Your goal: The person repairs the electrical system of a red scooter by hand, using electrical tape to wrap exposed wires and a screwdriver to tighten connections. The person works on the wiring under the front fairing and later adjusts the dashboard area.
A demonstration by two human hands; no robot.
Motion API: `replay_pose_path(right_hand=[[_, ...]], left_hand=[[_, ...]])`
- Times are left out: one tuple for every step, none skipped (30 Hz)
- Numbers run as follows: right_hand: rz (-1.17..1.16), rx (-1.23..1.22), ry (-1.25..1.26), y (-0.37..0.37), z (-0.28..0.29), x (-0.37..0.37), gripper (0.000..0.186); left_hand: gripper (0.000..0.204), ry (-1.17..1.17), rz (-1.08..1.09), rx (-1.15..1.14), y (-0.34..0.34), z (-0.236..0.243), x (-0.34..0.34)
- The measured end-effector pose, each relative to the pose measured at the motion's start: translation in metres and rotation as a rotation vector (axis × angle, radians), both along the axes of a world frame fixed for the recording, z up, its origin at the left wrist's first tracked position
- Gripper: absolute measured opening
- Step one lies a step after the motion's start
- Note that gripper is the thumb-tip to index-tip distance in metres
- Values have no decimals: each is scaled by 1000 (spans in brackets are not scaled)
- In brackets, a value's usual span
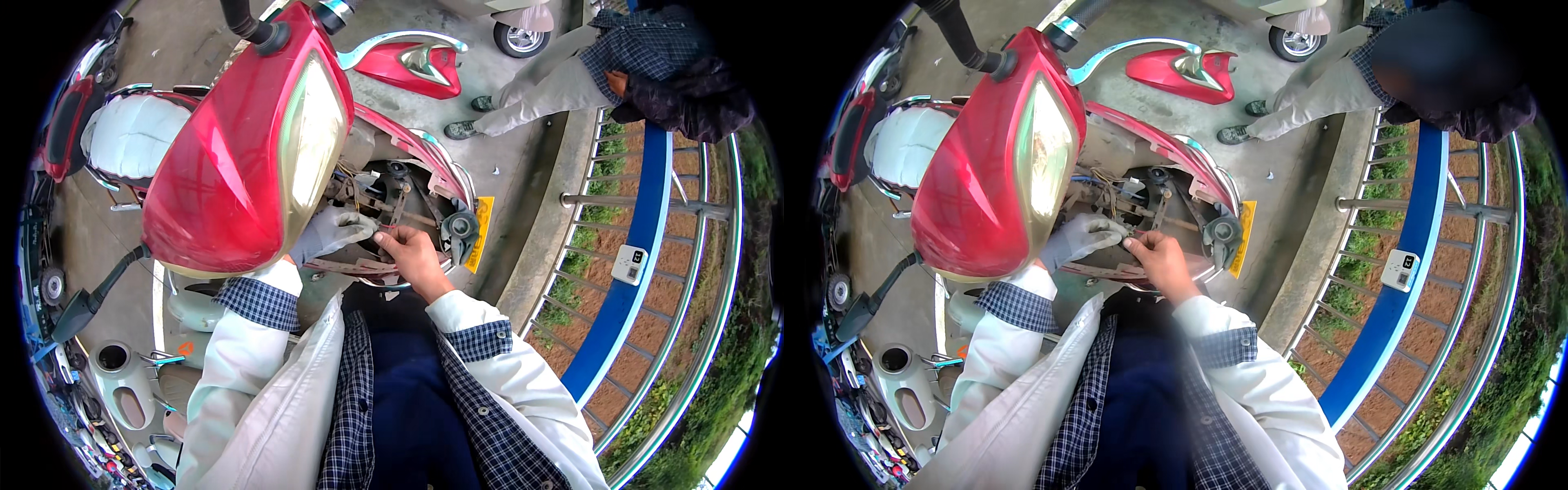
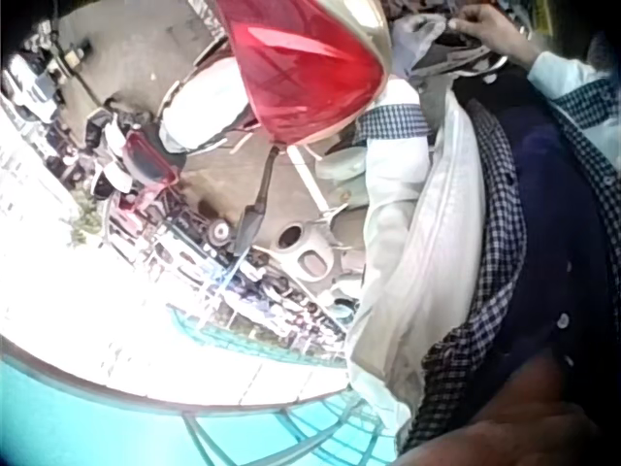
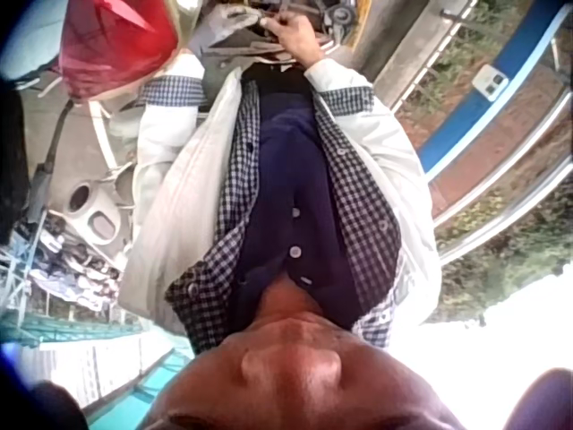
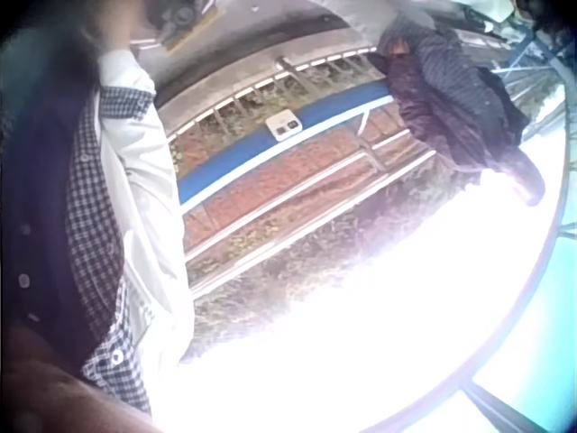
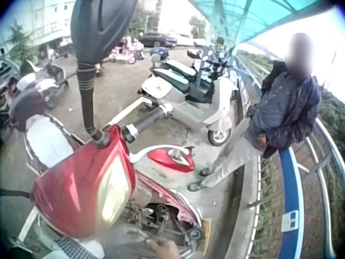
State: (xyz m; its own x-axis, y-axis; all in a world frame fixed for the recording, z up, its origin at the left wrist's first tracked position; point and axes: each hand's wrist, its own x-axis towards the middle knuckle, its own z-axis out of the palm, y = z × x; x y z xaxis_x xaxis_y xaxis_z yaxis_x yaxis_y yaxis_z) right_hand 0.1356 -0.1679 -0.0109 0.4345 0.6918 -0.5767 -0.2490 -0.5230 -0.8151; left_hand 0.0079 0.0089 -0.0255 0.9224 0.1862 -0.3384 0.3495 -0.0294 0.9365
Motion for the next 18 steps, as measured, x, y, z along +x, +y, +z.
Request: replay_pose_path(right_hand=[[8, -3, -26, 0, 0, 1, 30], [16, -6, -49, 0, 7, 0, 32], [23, -9, -71, 1, 11, 0, 34], [35, -6, -84, 1, 11, -1, 33], [46, -1, -95, 1, 12, -2, 33], [56, 4, -105, 2, 12, -3, 33], [58, 1, -119, 2, 12, -3, 33], [58, -3, -132, 3, 12, -4, 33], [57, -6, -146, 3, 12, -5, 33], [50, 3, -133, 3, 12, -6, 33], [43, 14, -119, 3, 12, -7, 33], [36, 25, -106, 3, 12, -8, 33], [52, 30, -115, 2, 14, -8, 33], [68, 34, -125, 2, 16, -8, 33], [83, 38, -136, 2, 18, -8, 33], [73, 64, -134, 0, 19, -9, 33], [63, 89, -131, -2, 19, -10, 33], [53, 114, -128, -4, 20, -10, 33]], left_hand=[[24, 15, -6, -6, 2, -1, 0], [23, 33, -14, -13, 5, 1, 1], [23, 52, -22, -20, 6, 3, 0], [23, 58, -15, -28, 5, 3, -1], [24, 66, -11, -34, 5, 3, -3], [24, 74, -7, -41, 5, 4, -4], [24, 66, -6, -50, 5, 4, -5], [23, 58, -8, -59, 6, 5, -5], [23, 50, -10, -68, 6, 6, -5], [21, 73, -6, -84, 6, 8, -5], [19, 95, 0, -99, 6, 12, -5], [18, 118, 6, -114, 6, 15, -4], [16, 123, 24, -117, 6, 13, -5], [15, 127, 41, -120, 5, 10, -4], [14, 130, 58, -123, 4, 9, -4], [13, 130, 62, -101, 3, 7, -4], [12, 130, 67, -80, 0, 8, -4], [11, 131, 71, -58, -3, 9, -3]])
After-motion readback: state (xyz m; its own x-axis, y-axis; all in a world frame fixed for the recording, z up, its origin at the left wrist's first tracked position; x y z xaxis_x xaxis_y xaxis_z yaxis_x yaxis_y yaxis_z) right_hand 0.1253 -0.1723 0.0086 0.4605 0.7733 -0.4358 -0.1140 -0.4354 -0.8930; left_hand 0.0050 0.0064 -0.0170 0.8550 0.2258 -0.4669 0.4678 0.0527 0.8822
